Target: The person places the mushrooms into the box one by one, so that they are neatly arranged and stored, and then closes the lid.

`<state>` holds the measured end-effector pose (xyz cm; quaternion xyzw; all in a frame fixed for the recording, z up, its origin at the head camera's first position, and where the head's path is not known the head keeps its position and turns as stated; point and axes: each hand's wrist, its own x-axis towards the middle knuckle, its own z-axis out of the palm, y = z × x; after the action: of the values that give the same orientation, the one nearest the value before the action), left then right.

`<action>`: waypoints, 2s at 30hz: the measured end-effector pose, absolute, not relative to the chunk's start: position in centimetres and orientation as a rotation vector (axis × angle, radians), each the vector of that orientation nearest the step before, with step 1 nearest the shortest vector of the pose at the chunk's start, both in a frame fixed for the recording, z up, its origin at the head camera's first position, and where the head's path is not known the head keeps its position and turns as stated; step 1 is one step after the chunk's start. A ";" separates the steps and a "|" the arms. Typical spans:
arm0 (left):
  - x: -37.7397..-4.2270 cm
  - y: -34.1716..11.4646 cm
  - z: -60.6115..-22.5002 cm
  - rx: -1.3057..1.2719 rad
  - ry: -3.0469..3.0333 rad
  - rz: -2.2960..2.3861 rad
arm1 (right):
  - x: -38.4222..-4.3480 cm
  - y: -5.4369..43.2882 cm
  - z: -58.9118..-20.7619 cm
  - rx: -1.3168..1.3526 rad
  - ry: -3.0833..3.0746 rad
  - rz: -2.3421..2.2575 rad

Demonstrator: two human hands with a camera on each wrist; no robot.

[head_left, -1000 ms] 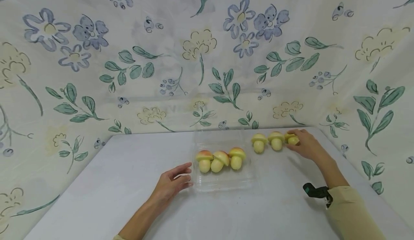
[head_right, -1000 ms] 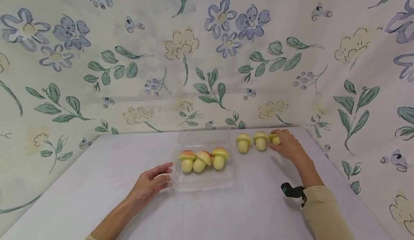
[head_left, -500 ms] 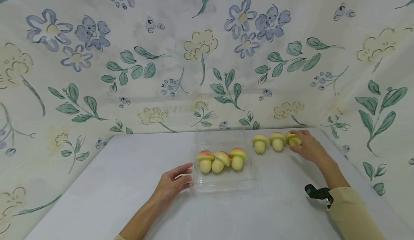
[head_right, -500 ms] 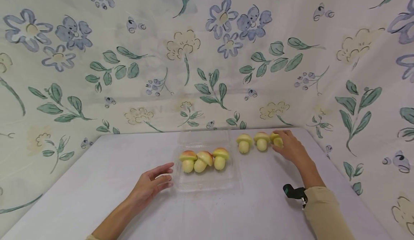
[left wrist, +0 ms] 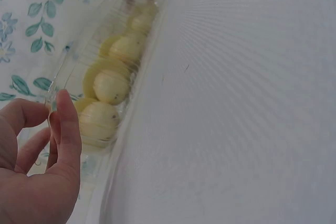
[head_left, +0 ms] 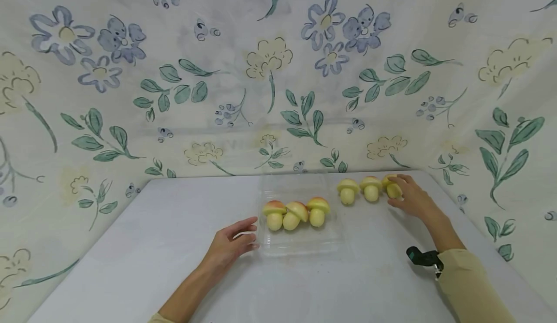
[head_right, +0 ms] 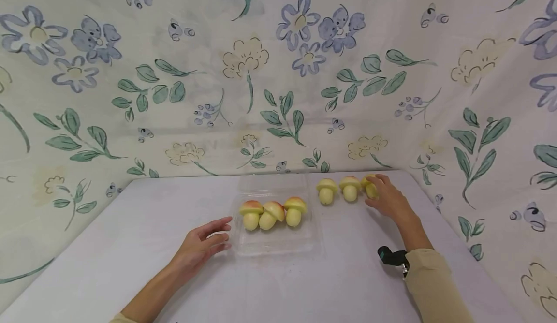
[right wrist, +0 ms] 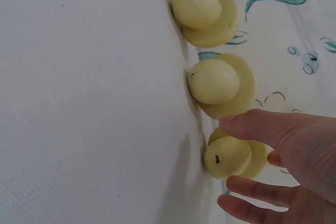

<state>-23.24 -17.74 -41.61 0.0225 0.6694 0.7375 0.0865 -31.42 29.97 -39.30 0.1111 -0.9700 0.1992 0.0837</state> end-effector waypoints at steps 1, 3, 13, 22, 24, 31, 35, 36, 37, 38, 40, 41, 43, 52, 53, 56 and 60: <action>-23.3 -17.7 -41.6 0.068 1.992 2.199 | -31.4 30.0 -39.3 0.324 -2.897 0.597; -23.3 -17.7 -41.6 0.066 1.989 2.203 | -31.4 30.0 -39.4 0.314 -2.905 0.596; -23.3 -17.5 -41.4 0.055 2.002 2.198 | -31.4 29.9 -39.4 0.265 -2.937 0.579; -23.2 -17.5 -41.2 0.060 1.999 2.191 | -31.5 29.9 -39.6 0.187 -2.947 0.590; -23.2 -17.5 -41.2 0.056 1.995 2.194 | -31.5 30.0 -39.7 0.186 -2.944 0.599; -23.1 -17.5 -41.2 0.057 2.000 2.184 | -31.5 29.9 -39.6 0.156 -2.942 0.660; -23.1 -17.5 -41.2 0.059 2.002 2.182 | -31.4 29.9 -39.5 0.152 -2.931 0.663; -23.1 -17.4 -41.2 0.059 2.001 2.183 | -31.4 30.0 -39.5 0.150 -2.927 0.666; -23.1 -17.4 -41.2 0.057 2.000 2.184 | -31.4 29.9 -39.5 0.145 -2.926 0.670; -23.1 -17.4 -41.2 0.056 1.999 2.185 | -31.4 29.9 -39.5 0.138 -2.926 0.678; -23.1 -17.4 -41.2 0.054 1.997 2.187 | -31.4 29.8 -39.5 0.122 -2.926 0.690; -23.1 -17.4 -41.3 0.054 1.997 2.188 | -31.4 29.8 -39.5 0.115 -2.926 0.691; -23.1 -17.4 -41.3 0.054 1.999 2.189 | -31.5 29.7 -39.5 0.096 -2.924 0.702; -23.3 -17.3 -41.8 0.027 1.983 2.211 | -31.4 29.8 -39.6 0.069 -2.982 0.691; -23.4 -17.3 -41.9 0.024 1.978 2.213 | -31.3 29.8 -39.7 0.065 -2.987 0.694; -23.3 -17.2 -41.9 0.032 1.983 2.207 | -31.2 29.8 -39.7 0.056 -2.988 0.700; -23.2 -17.1 -41.8 0.053 1.987 2.199 | -31.2 29.6 -39.8 0.062 -2.986 0.697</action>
<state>-23.21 -17.14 -41.83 0.0177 0.6678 0.7388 0.0885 -31.23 29.65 -39.79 0.0202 -0.9729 0.2272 0.0374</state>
